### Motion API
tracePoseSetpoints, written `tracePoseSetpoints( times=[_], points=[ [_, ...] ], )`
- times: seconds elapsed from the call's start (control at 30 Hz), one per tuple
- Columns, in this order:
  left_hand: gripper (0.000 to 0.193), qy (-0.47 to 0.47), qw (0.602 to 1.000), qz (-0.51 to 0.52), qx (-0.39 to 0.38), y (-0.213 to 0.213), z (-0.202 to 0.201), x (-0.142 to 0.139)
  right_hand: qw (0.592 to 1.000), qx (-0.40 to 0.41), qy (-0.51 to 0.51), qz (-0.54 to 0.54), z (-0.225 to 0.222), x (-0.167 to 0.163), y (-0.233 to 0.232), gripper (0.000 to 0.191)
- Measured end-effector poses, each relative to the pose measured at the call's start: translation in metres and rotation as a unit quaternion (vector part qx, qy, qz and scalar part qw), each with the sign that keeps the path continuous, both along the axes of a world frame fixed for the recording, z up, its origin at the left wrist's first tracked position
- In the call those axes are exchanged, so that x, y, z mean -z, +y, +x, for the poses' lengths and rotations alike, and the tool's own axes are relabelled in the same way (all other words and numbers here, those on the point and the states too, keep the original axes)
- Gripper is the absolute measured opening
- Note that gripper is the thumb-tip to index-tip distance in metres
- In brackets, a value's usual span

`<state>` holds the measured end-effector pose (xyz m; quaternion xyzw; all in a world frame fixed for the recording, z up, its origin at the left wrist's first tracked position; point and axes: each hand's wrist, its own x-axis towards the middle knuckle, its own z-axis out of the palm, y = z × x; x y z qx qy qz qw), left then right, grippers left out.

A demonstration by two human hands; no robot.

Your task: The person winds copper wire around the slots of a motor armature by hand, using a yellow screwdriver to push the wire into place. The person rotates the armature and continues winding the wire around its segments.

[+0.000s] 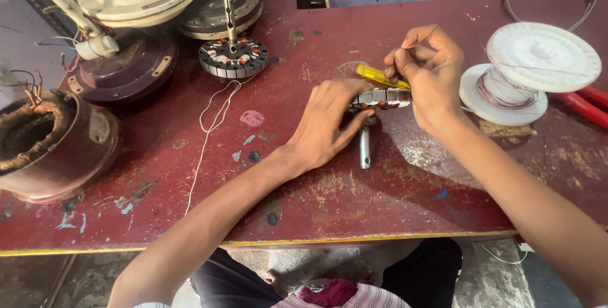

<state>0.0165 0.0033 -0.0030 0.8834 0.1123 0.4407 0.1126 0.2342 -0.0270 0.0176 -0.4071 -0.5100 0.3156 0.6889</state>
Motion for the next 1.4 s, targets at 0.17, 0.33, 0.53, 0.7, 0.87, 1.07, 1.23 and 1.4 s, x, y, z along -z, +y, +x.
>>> tracePoseSetpoints(
  times=[0.17,0.33,0.53,0.7,0.87,1.07,1.23,1.4],
  points=[
    [0.041,-0.005,1.0,-0.012,-0.007,-0.001,0.0,-0.001,0.999,0.016,-0.02,0.041,-0.003,0.0,0.003,0.02],
    [0.041,-0.004,1.0,-0.022,-0.004,-0.001,-0.001,-0.001,0.997,0.034,-0.053,0.044,-0.003,-0.005,0.006,0.018],
    [0.041,-0.014,0.999,-0.029,-0.006,-0.002,-0.001,0.004,0.999,0.015,-0.035,0.012,-0.002,-0.007,0.01,0.018],
    [0.051,-0.022,0.998,-0.051,-0.021,-0.003,0.001,0.004,0.998,-0.034,-0.001,-0.045,0.0,-0.002,0.009,0.017],
    [0.053,-0.036,0.996,-0.059,-0.048,-0.004,0.005,-0.002,0.992,-0.057,0.026,-0.108,0.003,-0.006,0.005,0.013],
    [0.036,-0.023,0.994,-0.105,-0.029,-0.003,0.005,-0.007,0.975,-0.118,0.031,-0.185,0.011,-0.028,-0.002,0.012],
    [0.038,-0.017,0.993,-0.112,-0.027,0.0,0.004,-0.006,0.945,-0.157,-0.207,-0.196,0.022,-0.03,-0.005,0.029],
    [0.043,-0.015,0.993,-0.112,-0.024,0.001,0.002,-0.005,0.947,-0.197,-0.198,-0.157,0.035,-0.014,0.003,0.02]
  ],
)
